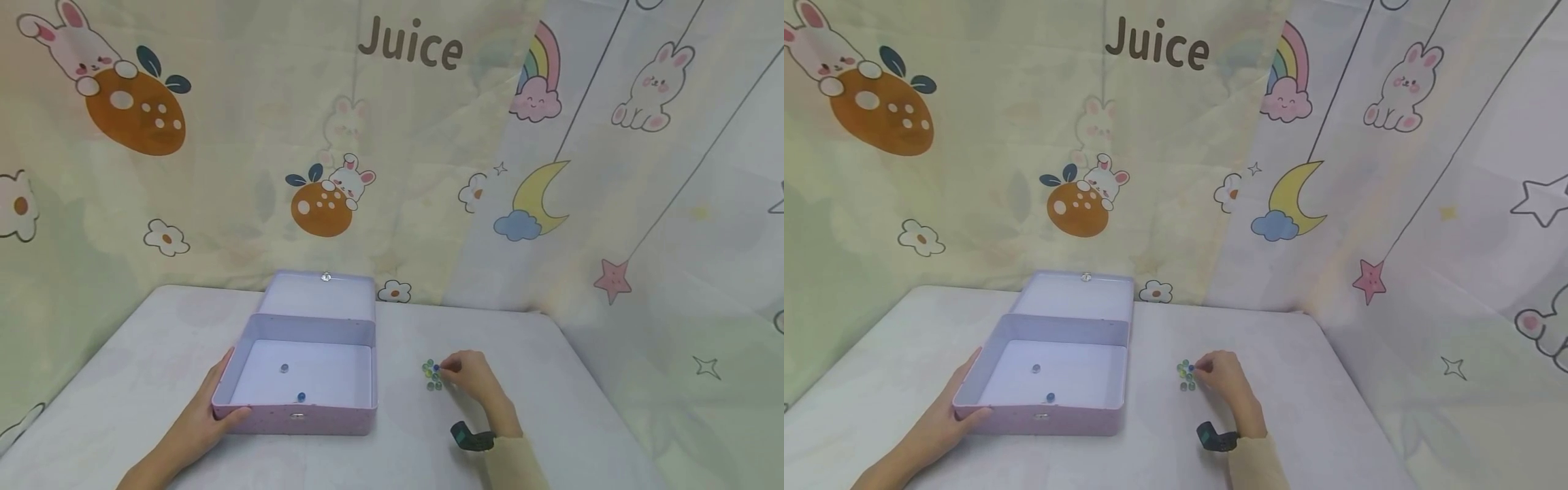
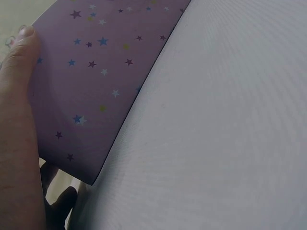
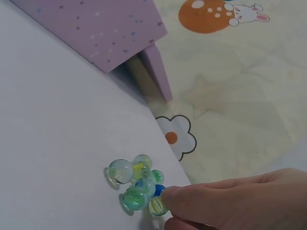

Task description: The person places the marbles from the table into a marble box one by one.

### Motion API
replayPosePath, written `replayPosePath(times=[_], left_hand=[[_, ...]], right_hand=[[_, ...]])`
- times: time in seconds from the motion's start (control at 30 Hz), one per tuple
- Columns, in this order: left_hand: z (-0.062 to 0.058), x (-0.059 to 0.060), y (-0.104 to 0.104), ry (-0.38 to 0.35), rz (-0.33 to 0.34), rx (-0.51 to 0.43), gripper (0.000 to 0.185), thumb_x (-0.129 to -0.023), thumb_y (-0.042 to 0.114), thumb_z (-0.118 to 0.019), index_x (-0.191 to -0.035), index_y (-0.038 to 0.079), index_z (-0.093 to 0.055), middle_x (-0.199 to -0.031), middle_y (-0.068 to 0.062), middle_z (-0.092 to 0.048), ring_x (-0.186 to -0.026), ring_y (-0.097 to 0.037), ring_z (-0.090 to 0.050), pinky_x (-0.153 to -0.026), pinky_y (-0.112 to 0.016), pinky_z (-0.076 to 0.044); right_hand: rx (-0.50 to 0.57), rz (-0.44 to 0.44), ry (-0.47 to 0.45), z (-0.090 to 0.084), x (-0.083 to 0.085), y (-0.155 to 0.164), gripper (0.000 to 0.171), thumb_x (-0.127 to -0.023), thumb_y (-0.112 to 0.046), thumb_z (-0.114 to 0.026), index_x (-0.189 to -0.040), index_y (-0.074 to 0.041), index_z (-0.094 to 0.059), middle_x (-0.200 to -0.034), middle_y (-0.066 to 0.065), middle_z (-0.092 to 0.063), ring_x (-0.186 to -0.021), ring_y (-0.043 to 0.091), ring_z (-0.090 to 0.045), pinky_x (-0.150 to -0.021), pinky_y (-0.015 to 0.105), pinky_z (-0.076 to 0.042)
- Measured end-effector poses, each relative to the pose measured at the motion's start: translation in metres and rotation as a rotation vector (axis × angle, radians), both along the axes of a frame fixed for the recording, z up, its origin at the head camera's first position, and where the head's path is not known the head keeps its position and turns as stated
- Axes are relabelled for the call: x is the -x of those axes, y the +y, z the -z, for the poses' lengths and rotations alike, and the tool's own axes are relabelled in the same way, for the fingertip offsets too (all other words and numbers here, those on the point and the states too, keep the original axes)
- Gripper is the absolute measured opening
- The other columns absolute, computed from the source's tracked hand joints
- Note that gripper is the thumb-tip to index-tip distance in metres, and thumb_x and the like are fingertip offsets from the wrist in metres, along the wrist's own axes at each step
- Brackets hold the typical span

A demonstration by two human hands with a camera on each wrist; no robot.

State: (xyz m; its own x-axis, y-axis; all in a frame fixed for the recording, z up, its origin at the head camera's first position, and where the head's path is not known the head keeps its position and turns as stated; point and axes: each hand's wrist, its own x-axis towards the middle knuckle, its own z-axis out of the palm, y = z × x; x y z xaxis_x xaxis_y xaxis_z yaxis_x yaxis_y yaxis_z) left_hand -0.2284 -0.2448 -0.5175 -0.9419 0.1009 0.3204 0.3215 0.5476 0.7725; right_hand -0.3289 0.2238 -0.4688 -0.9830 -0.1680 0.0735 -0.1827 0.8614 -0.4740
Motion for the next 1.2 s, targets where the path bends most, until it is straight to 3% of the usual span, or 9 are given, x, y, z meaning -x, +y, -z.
replayPosePath(times=[0.07, 0.2, 0.27, 0.5, 0.83, 1.03, 1.2], left_hand=[[0.0, 0.0, 0.0, -0.001, 0.001, -0.002, 0.102, -0.081, 0.025, -0.072, -0.154, 0.027, -0.001, -0.155, -0.018, -0.016, -0.143, -0.019, -0.016, -0.096, -0.074, -0.024], [-0.001, 0.001, 0.001, -0.009, 0.001, 0.002, 0.102, -0.081, 0.025, -0.072, -0.154, 0.028, 0.0, -0.155, -0.02, -0.016, -0.137, -0.046, -0.021, -0.094, -0.075, -0.025], [-0.001, 0.001, 0.002, -0.009, 0.005, 0.001, 0.102, -0.081, 0.025, -0.072, -0.154, 0.028, 0.0, -0.154, -0.021, -0.016, -0.133, -0.051, -0.022, -0.094, -0.076, -0.025], [0.0, 0.001, 0.001, -0.004, 0.007, -0.004, 0.101, -0.081, 0.025, -0.071, -0.153, 0.032, 0.0, -0.155, -0.019, -0.016, -0.142, -0.026, -0.017, -0.095, -0.075, -0.024], [-0.002, 0.0, 0.001, -0.016, 0.01, -0.011, 0.102, -0.082, 0.025, -0.071, -0.153, 0.033, 0.001, -0.155, -0.02, -0.015, -0.136, -0.049, -0.019, -0.095, -0.075, -0.023], [0.0, 0.0, 0.001, 0.001, 0.009, -0.009, 0.101, -0.081, 0.024, -0.071, -0.153, 0.034, 0.0, -0.155, -0.019, -0.016, -0.142, -0.027, -0.017, -0.096, -0.074, -0.024], [0.001, 0.001, 0.0, 0.002, 0.005, -0.002, 0.102, -0.081, 0.025, -0.072, -0.153, 0.031, -0.001, -0.155, -0.019, -0.016, -0.141, -0.034, -0.019, -0.095, -0.075, -0.025]], right_hand=[[-0.005, 0.013, 0.004, -0.001, -0.001, -0.002, 0.008, -0.079, -0.014, -0.074, -0.087, -0.013, -0.074, -0.083, -0.003, -0.07, -0.078, 0.011, -0.061, -0.072, 0.031, -0.052], [-0.014, 0.047, 0.005, -0.001, -0.003, -0.005, 0.007, -0.079, -0.015, -0.075, -0.085, -0.012, -0.074, -0.081, -0.002, -0.069, -0.076, 0.011, -0.059, -0.069, 0.03, -0.052], [-0.018, 0.063, 0.003, -0.001, -0.003, -0.007, 0.007, -0.079, -0.015, -0.075, -0.085, -0.012, -0.074, -0.081, -0.002, -0.069, -0.076, 0.011, -0.059, -0.068, 0.029, -0.052], [-0.034, 0.07, 0.011, 0.0, -0.001, -0.008, 0.006, -0.079, -0.013, -0.074, -0.085, -0.012, -0.073, -0.081, -0.001, -0.068, -0.075, 0.011, -0.058, -0.067, 0.028, -0.051], [-0.069, 0.089, 0.028, 0.003, 0.003, -0.01, 0.008, -0.08, -0.01, -0.072, -0.088, -0.01, -0.073, -0.084, 0.001, -0.07, -0.081, 0.015, -0.063, -0.076, 0.034, -0.053], [-0.091, 0.095, 0.056, 0.006, 0.004, -0.014, 0.01, -0.08, -0.006, -0.07, -0.09, -0.008, -0.073, -0.087, 0.004, -0.069, -0.085, 0.02, -0.064, -0.079, 0.037, -0.053], [-0.098, 0.094, 0.093, 0.008, 0.003, -0.013, 0.012, -0.08, -0.005, -0.07, -0.091, -0.007, -0.073, -0.087, 0.005, -0.067, -0.085, 0.021, -0.063, -0.078, 0.036, -0.054]])
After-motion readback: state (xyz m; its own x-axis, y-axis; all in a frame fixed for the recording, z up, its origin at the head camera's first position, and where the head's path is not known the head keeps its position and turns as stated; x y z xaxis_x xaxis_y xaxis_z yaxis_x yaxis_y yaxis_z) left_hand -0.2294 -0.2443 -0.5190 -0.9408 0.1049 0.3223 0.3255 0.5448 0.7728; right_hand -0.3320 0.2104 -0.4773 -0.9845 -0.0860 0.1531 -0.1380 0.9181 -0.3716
